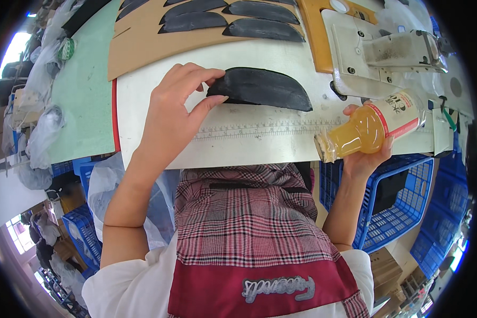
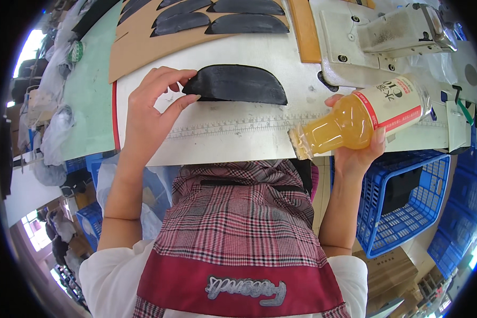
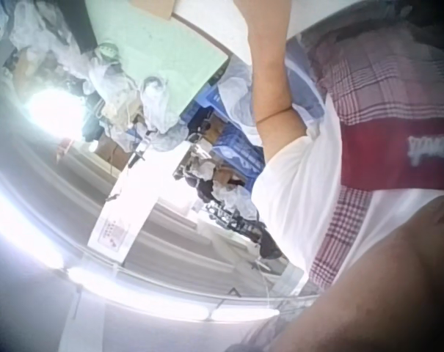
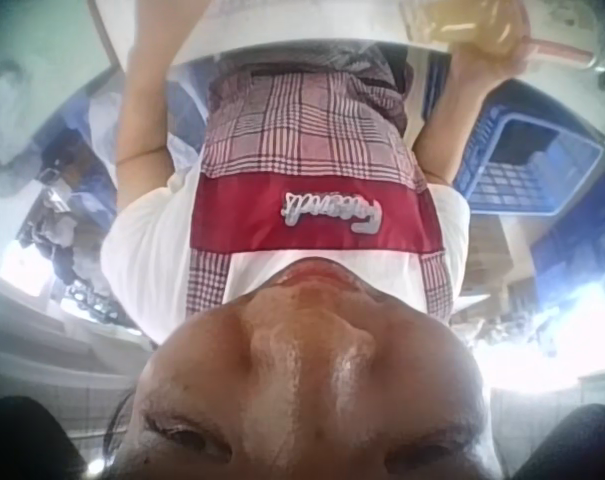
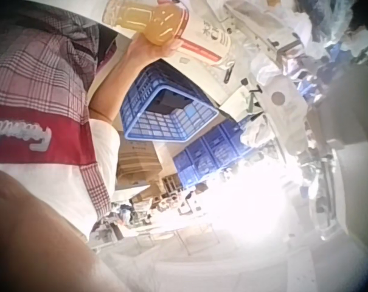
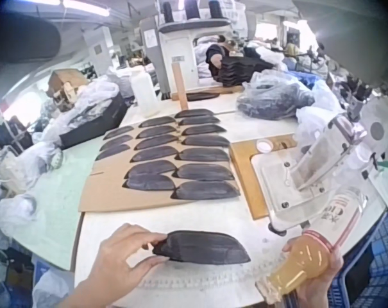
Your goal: The person applies a yellow liquid from a plastic bottle onto the edges of black semi-circular fabric pieces. They handle the pieces one at a time, applying the liquid along the curved edge and then placing the treated piece onto a cardboard sheet. The process is repeated for multiple pieces throughout the clip.
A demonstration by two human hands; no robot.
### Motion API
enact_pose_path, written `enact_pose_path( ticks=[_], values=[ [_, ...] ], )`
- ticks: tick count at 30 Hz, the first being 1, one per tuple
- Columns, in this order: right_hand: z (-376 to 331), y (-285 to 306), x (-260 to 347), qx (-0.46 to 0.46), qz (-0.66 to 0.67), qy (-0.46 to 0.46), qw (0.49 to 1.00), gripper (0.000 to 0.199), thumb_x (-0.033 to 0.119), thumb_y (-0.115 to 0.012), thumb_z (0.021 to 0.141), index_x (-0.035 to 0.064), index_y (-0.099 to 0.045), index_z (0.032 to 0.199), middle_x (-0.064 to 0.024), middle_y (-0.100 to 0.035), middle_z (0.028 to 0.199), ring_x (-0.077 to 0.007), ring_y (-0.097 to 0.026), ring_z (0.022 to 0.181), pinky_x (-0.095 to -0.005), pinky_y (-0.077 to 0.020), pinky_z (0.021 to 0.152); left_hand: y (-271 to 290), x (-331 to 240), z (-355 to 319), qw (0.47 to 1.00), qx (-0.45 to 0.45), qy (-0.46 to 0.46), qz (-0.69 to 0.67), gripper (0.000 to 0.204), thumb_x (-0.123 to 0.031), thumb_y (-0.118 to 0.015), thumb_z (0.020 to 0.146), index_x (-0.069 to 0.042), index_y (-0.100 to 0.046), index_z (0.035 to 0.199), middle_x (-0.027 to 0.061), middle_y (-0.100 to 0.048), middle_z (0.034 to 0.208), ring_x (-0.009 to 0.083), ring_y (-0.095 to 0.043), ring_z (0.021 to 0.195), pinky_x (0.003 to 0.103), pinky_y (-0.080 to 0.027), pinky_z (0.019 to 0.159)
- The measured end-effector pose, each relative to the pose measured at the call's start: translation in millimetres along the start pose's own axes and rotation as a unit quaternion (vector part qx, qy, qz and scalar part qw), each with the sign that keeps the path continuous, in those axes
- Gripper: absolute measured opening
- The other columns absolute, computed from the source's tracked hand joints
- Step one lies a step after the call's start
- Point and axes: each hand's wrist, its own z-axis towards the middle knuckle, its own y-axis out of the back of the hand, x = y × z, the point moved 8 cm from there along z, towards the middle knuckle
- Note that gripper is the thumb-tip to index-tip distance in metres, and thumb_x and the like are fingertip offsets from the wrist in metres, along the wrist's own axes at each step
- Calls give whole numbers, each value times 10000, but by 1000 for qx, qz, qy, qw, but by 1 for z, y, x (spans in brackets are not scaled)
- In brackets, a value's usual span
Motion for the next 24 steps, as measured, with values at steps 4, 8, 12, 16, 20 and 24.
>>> enact_pose_path(
  ticks=[4,8,12,16,20,24],
  values=[
    [0,0,0,7,10,2,1000,701,560,-524,717,-14,-453,1114,-123,-562,929,-291,-550,883,-310,-469,704,0,0,1,1000,-4,4,13,316,-24,-681,617,-27,-615,926,61,-579,807,157,-494,688,260,-420,635],
    [1,1,-1,15,12,4,1000,695,557,-508,725,-12,-450,1121,-124,-560,935,-292,-546,889,-310,-470,699,0,-4,2,1000,-7,-7,17,314,-31,-687,612,-23,-613,918,62,-578,796,158,-498,690,262,-422,637],
    [0,3,-2,19,20,-5,1000,699,560,-503,724,-10,-445,1124,-129,-558,935,-292,-543,893,-312,-477,689,-1,-2,3,1000,-6,5,20,310,-31,-687,611,-20,-613,911,64,-578,791,159,-502,691,263,-423,638],
    [0,1,-1,16,21,1,1000,707,564,-510,718,-10,-438,1124,-133,-558,935,-293,-545,893,-315,-485,678,0,-5,4,999,-2,-6,42,286,-28,-681,618,-14,-616,896,66,-582,775,161,-504,688,266,-423,637],
    [0,2,-1,45,54,6,998,685,520,-499,750,-12,-396,1170,-139,-522,1022,-315,-535,893,-327,-487,704,0,-9,7,996,-6,-45,76,264,-38,-680,626,-8,-619,881,67,-587,759,169,-505,688,267,-422,636],
    [0,1,-1,57,69,9,996,675,499,-491,767,-8,-374,1196,-142,-505,1065,-325,-530,892,-339,-483,729,1,-11,7,990,-17,-85,110,268,-71,-690,637,-9,-614,887,72,-591,760,178,-505,691,271,-418,633]
  ],
)
